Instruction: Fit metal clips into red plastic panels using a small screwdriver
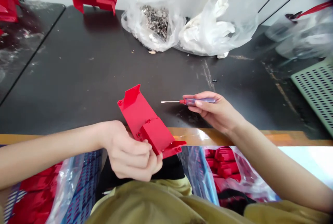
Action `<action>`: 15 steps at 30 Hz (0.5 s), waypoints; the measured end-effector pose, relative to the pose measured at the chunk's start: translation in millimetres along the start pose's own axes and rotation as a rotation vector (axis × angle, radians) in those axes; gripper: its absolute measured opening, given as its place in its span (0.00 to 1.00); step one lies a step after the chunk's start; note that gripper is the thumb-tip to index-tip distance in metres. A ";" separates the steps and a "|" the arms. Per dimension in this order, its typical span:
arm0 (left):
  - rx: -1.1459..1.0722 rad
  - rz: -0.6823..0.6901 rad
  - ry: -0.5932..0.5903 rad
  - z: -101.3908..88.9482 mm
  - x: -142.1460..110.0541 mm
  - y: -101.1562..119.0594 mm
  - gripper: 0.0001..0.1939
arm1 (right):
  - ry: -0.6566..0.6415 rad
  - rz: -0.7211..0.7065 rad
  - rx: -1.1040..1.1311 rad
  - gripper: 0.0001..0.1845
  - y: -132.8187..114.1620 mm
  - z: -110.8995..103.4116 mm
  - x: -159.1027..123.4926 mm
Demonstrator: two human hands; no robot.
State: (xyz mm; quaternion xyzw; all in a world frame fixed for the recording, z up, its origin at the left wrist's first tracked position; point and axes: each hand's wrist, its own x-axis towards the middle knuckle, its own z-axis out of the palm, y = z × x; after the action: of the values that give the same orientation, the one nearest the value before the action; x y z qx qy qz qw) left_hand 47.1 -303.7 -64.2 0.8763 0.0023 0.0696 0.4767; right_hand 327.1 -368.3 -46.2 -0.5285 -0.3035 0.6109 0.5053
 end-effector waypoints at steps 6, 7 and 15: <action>0.364 0.768 -0.031 -6.5 21.1 1.6 0.15 | -0.009 -0.105 -0.468 0.17 -3.0 -9.0 -1.5; 0.428 0.834 -0.046 -9.7 24.5 3.9 0.15 | -0.020 -0.127 -0.549 0.17 -4.1 -11.2 -1.7; 0.753 1.198 0.332 -20.6 30.1 8.9 0.16 | -0.228 -0.422 -1.276 0.13 -27.9 -15.4 -2.8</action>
State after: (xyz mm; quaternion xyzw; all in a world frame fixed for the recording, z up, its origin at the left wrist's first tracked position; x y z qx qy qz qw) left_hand 73.8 -289.2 -42.1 0.8097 -0.3819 0.4453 0.0163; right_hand 349.8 -364.9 -24.1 -0.5847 -0.7524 0.2526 0.1681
